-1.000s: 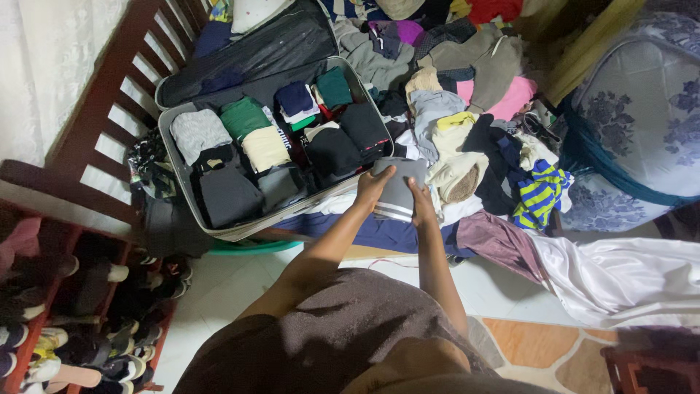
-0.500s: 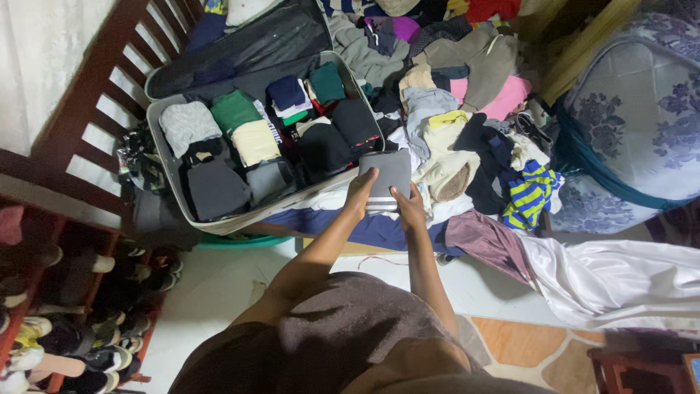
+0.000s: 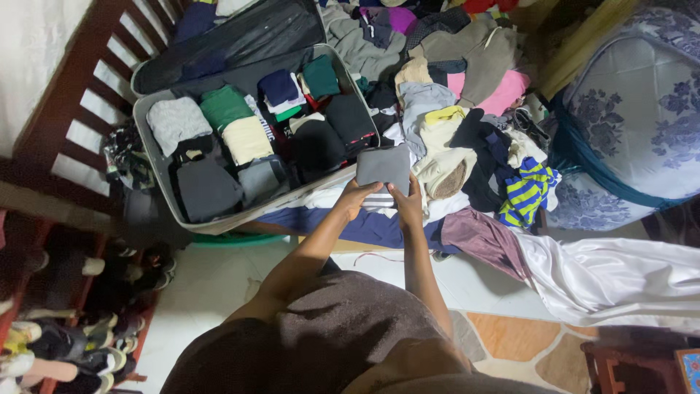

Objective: The person folds various articles of clothing, including shirts and pants, and places them into an open suitcase. The person picks up items from a pile on the bed, folds them by hand, and arranges them neatly inside the suitcase.

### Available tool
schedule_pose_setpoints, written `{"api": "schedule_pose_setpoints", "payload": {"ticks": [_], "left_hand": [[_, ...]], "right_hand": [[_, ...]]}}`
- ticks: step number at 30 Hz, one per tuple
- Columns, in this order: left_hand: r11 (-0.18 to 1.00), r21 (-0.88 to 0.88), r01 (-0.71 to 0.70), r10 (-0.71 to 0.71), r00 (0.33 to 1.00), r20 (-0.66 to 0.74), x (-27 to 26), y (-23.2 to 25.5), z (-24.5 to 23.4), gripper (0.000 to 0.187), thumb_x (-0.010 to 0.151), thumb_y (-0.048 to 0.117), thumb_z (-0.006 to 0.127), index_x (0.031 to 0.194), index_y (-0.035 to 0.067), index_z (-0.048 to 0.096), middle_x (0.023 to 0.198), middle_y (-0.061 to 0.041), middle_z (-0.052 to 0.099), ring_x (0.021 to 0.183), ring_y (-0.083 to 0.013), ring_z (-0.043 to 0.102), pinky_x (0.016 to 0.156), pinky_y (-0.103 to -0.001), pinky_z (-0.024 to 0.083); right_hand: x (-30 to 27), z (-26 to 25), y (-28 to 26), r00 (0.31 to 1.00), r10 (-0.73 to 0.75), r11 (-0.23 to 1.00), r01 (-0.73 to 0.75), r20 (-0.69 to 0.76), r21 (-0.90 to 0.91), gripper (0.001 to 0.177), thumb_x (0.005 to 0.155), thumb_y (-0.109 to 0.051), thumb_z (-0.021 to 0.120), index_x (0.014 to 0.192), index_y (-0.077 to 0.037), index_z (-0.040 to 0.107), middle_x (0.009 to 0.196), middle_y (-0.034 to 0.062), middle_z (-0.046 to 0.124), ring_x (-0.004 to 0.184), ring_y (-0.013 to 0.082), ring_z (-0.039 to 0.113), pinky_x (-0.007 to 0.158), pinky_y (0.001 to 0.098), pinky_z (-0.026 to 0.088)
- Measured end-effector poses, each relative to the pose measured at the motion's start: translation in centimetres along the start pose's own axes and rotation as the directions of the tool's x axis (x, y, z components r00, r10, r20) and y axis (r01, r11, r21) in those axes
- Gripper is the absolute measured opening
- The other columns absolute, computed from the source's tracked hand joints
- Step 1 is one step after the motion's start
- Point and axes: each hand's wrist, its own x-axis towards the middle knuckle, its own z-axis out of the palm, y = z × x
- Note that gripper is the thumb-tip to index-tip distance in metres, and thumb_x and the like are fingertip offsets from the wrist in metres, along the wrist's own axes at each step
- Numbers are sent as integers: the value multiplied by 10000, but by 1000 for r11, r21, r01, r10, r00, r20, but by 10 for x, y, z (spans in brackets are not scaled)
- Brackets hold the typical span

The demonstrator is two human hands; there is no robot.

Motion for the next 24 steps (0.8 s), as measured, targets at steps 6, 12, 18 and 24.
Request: {"api": "schedule_pose_setpoints", "payload": {"ticks": [6, 12, 18, 24], "left_hand": [[995, -96, 20, -23, 999, -32, 45, -6, -31, 528, 779, 184, 882, 1228, 11, 664, 1122, -92, 728, 1006, -201, 699, 903, -354, 549], [994, -100, -49, 36, 991, -129, 99, 16, -83, 507, 828, 221, 896, 1188, -75, 696, 1097, -111, 747, 984, -210, 708, 877, -358, 575], [990, -96, -99, 72, 966, -249, 143, 58, -133, 535, 774, 274, 848, 1222, 65, 644, 1097, -71, 720, 948, -205, 709, 776, -360, 585], [953, -103, -285, 250, 932, -264, 205, 104, -172, 530, 852, 223, 859, 1282, -6, 652, 1192, -88, 711, 1062, -203, 681, 902, -347, 558]], "right_hand": [[35, 7, 26, 997, 36, 989, -45, -62, -144, 765, 949, -178, 756, 1567, -13, 337, 1517, 202, 463, 1341, 228, 527, 1067, 340, 473], [64, 33, 53, 972, 234, 972, -234, -32, 1, 817, 956, -193, 683, 1612, -80, 209, 1432, 233, 525, 1118, 260, 632, 901, 364, 552], [93, 61, 92, 963, 264, 961, -267, -57, -77, 639, 961, -114, 666, 1535, -97, 386, 1301, 101, 627, 1008, 221, 637, 786, 355, 534], [98, 94, 99, 955, 284, 952, -292, 91, 90, 559, 955, -85, 642, 1468, -65, 422, 1244, 86, 639, 1075, 183, 697, 895, 338, 613]]}}
